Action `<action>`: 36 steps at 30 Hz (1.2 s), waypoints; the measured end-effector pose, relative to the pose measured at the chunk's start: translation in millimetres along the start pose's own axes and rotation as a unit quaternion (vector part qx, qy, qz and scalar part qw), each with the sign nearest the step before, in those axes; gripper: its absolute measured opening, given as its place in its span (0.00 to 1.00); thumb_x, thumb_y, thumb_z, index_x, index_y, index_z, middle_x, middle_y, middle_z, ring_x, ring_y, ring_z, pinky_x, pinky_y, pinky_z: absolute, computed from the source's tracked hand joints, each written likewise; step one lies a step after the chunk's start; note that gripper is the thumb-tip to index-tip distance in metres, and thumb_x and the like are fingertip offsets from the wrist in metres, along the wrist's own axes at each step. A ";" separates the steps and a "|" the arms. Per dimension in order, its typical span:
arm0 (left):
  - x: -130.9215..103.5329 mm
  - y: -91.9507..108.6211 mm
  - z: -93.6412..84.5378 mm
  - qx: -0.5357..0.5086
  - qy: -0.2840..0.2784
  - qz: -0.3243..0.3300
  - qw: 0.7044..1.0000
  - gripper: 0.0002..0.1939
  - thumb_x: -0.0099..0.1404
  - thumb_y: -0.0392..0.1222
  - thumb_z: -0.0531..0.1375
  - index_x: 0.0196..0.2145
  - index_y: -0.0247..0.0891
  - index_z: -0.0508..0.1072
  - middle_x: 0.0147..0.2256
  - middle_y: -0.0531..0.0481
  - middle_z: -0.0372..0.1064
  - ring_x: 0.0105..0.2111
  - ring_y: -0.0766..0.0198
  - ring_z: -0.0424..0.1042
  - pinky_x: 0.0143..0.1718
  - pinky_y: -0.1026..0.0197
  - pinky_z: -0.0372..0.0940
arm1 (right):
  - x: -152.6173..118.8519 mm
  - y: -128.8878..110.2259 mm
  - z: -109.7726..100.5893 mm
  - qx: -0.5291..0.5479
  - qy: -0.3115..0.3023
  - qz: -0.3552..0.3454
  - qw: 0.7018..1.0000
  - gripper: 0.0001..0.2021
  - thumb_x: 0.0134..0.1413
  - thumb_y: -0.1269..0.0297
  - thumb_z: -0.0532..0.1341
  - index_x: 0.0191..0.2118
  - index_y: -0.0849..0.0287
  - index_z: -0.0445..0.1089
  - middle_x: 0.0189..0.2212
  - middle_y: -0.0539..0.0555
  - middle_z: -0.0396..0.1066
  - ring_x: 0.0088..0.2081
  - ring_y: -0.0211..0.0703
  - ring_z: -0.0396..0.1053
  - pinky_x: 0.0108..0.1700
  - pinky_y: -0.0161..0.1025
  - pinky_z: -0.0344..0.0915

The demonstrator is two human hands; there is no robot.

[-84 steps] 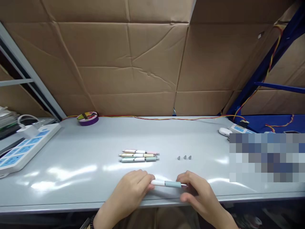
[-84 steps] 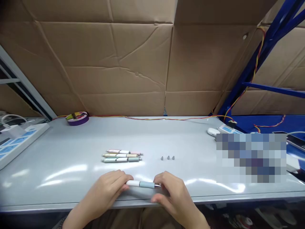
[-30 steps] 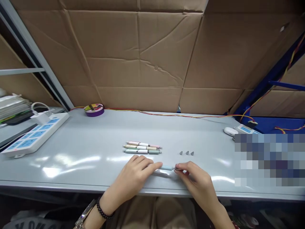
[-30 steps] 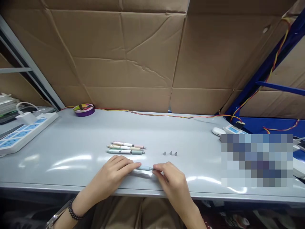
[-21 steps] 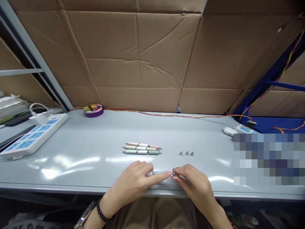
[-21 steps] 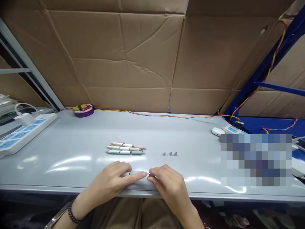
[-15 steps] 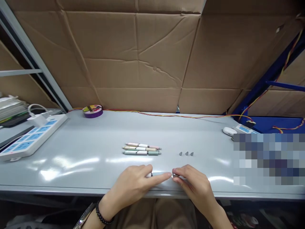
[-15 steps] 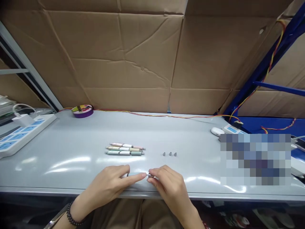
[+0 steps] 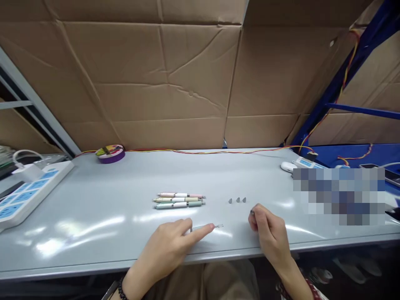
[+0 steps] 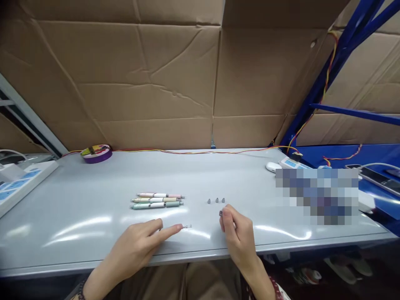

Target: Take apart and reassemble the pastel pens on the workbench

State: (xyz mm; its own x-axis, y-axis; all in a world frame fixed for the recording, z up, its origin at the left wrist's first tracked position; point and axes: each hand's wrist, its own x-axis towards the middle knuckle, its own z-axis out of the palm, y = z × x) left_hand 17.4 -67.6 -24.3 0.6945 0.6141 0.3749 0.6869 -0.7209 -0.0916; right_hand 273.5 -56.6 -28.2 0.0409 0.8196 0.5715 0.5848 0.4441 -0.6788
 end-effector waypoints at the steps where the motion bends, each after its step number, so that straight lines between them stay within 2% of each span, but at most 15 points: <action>1: 0.2 -0.4 0.3 0.001 0.009 0.002 1.000 0.28 0.65 0.28 0.43 0.59 0.50 0.54 0.25 0.54 0.58 0.20 0.65 0.58 0.21 0.66 0.55 | 3.0 5.2 -5.2 -0.042 -0.001 -0.002 0.999 0.21 0.63 0.59 0.45 0.19 0.56 0.50 0.14 0.46 0.52 0.17 0.35 0.53 0.21 0.34 0.52; 3: 0.3 -0.9 1.1 0.001 0.028 0.004 1.000 0.28 0.64 0.27 0.42 0.58 0.49 0.54 0.24 0.54 0.58 0.19 0.66 0.58 0.21 0.67 0.54 | 8.3 16.6 -14.9 -0.131 -0.025 0.002 0.991 0.22 0.62 0.57 0.46 0.18 0.57 0.51 0.13 0.46 0.50 0.16 0.35 0.51 0.21 0.34 0.49; 7: -0.8 -1.2 2.3 -0.016 0.048 0.005 0.999 0.27 0.65 0.27 0.43 0.59 0.46 0.53 0.25 0.54 0.58 0.20 0.66 0.58 0.21 0.67 0.55 | 13.6 30.0 -20.8 -0.285 -0.134 0.040 0.948 0.22 0.61 0.56 0.48 0.18 0.56 0.60 0.13 0.48 0.61 0.17 0.38 0.59 0.20 0.34 0.47; 10: -1.7 -1.0 2.3 -0.028 0.060 0.005 0.998 0.26 0.66 0.27 0.42 0.59 0.45 0.53 0.25 0.54 0.58 0.20 0.66 0.58 0.21 0.67 0.56 | 14.0 27.3 -13.4 -0.375 -0.155 0.046 0.913 0.22 0.61 0.55 0.49 0.17 0.56 0.61 0.14 0.50 0.65 0.18 0.41 0.63 0.20 0.33 0.44; 12: -1.6 -0.8 1.9 -0.031 0.070 0.006 0.997 0.25 0.66 0.27 0.42 0.58 0.44 0.53 0.25 0.54 0.58 0.20 0.67 0.58 0.21 0.68 0.56 | 14.2 23.8 -8.9 -0.393 -0.152 0.039 0.906 0.22 0.60 0.55 0.50 0.17 0.56 0.61 0.14 0.51 0.66 0.17 0.42 0.63 0.20 0.34 0.43; 17: -0.8 -1.1 1.6 -0.031 0.063 0.003 0.998 0.25 0.66 0.27 0.42 0.58 0.45 0.53 0.25 0.54 0.59 0.20 0.67 0.59 0.22 0.68 0.57 | 15.2 21.9 -7.9 -0.389 -0.163 0.049 0.905 0.19 0.60 0.52 0.51 0.21 0.56 0.60 0.15 0.50 0.67 0.18 0.43 0.65 0.20 0.34 0.42; 22: -0.5 -1.3 2.6 -0.032 0.069 0.002 0.997 0.25 0.66 0.28 0.42 0.59 0.44 0.53 0.26 0.53 0.60 0.21 0.67 0.60 0.22 0.68 0.58 | 16.8 22.5 -10.0 -0.369 -0.186 0.075 0.908 0.15 0.60 0.54 0.51 0.25 0.55 0.59 0.17 0.47 0.68 0.21 0.43 0.67 0.21 0.33 0.45; 30: 1.6 -1.5 2.0 -0.029 0.070 0.001 0.997 0.26 0.66 0.27 0.42 0.58 0.44 0.54 0.25 0.54 0.59 0.20 0.67 0.60 0.22 0.69 0.58 | 17.1 23.9 -9.2 -0.329 -0.194 0.076 0.921 0.10 0.60 0.56 0.51 0.33 0.53 0.63 0.20 0.47 0.70 0.24 0.44 0.69 0.24 0.34 0.51; 34: 2.1 -1.4 2.8 -0.032 0.068 -0.003 0.997 0.25 0.66 0.28 0.42 0.59 0.44 0.54 0.25 0.54 0.60 0.20 0.67 0.60 0.21 0.69 0.58 | 15.8 28.0 -11.7 -0.278 -0.171 0.079 0.942 0.11 0.60 0.55 0.52 0.32 0.54 0.66 0.19 0.47 0.68 0.22 0.42 0.67 0.23 0.34 0.53; 36: 1.8 -1.2 3.1 -0.041 0.066 -0.003 0.997 0.24 0.67 0.29 0.42 0.59 0.42 0.54 0.25 0.53 0.60 0.20 0.67 0.61 0.21 0.68 0.58 | 15.0 27.6 -12.9 -0.227 -0.116 0.072 0.964 0.12 0.59 0.55 0.52 0.31 0.55 0.67 0.20 0.48 0.69 0.22 0.41 0.66 0.24 0.35 0.56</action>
State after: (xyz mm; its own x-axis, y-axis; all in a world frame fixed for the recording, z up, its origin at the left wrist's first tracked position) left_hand 18.5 -64.7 -26.4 0.6527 0.5745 0.4939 0.6674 -0.7446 -0.0158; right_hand 300.8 -36.7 -32.5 -0.0030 0.9435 0.3315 0.8833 0.1579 -0.4414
